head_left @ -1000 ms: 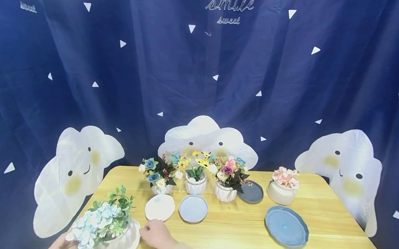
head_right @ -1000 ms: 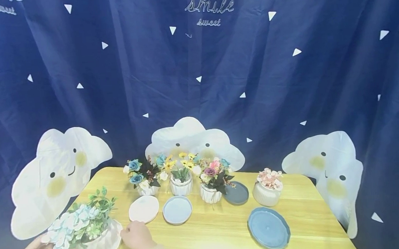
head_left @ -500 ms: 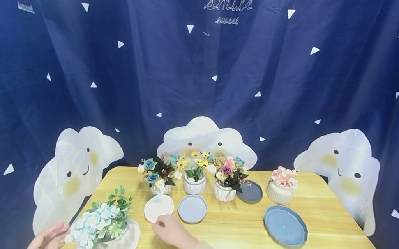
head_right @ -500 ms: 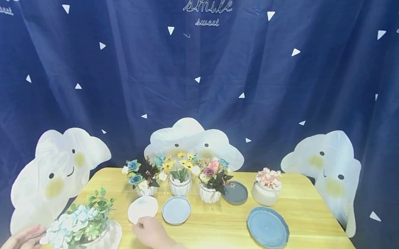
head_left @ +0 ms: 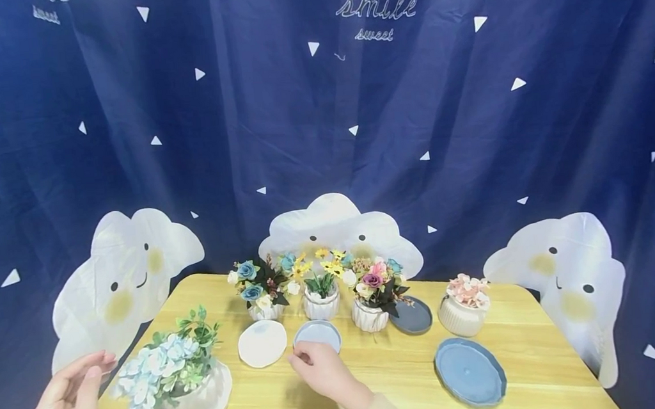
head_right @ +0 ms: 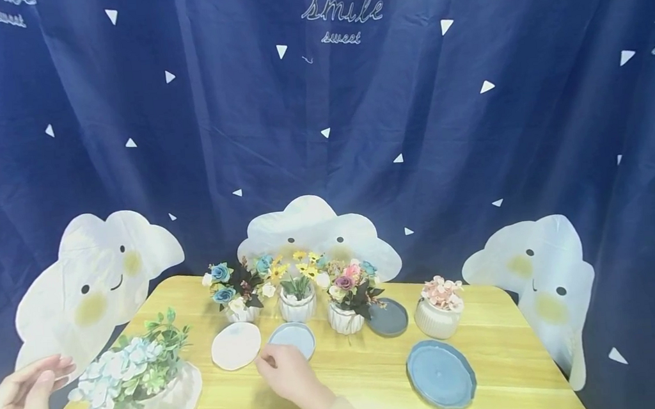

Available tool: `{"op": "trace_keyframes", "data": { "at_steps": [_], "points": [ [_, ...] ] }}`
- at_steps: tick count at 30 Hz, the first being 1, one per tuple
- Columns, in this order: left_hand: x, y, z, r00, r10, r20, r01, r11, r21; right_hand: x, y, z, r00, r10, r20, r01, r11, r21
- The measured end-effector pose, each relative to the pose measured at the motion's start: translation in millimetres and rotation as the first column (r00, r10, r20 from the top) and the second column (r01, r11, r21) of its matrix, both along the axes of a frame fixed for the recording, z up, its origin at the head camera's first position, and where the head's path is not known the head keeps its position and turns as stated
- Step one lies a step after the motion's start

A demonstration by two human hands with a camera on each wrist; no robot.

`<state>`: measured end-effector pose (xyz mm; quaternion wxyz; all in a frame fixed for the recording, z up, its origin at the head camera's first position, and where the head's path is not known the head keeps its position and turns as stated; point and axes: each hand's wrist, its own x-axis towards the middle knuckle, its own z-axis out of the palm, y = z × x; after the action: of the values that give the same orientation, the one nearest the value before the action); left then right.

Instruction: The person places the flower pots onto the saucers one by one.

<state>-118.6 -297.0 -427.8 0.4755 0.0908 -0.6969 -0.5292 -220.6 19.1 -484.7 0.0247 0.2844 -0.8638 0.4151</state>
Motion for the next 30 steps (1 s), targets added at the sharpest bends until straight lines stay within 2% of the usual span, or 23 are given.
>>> {"op": "trace_keyframes", "data": {
  "at_steps": [7, 15, 20, 25, 27, 30],
  "points": [
    [-0.5, 18.5, 10.4, 0.999, 0.013, 0.029, -0.011, 0.998, -0.056, 5.1, 15.3, -8.6, 0.998, -0.022, -0.063, 0.024, 0.999, 0.024],
    [-4.6, 40.3, 19.3, 0.999, -0.037, -0.022, 0.035, 0.996, -0.087, 10.3, 29.7, -11.4, 0.998, -0.054, -0.018, 0.054, 0.998, -0.022],
    [-8.3, 54.2, 23.9, 0.993, -0.112, -0.045, 0.107, 0.989, -0.1, 9.6, 37.6, -12.4, 0.997, -0.077, 0.024, 0.078, 0.996, -0.044],
    [-13.8, 67.2, 27.9, 0.985, -0.174, -0.019, 0.172, 0.981, -0.091, 8.8, 43.6, -13.6, 0.995, -0.091, 0.035, 0.094, 0.993, -0.074],
    [-16.5, 71.4, 27.6, 0.976, -0.216, -0.013, 0.214, 0.973, -0.084, 8.7, 45.5, -13.8, 0.995, -0.094, 0.031, 0.096, 0.992, -0.078],
    [-22.2, 77.7, 23.9, 0.952, -0.302, -0.039, 0.3, 0.952, -0.051, 8.8, 48.7, -14.2, 0.994, -0.102, 0.032, 0.104, 0.991, -0.083]
  ]
}}
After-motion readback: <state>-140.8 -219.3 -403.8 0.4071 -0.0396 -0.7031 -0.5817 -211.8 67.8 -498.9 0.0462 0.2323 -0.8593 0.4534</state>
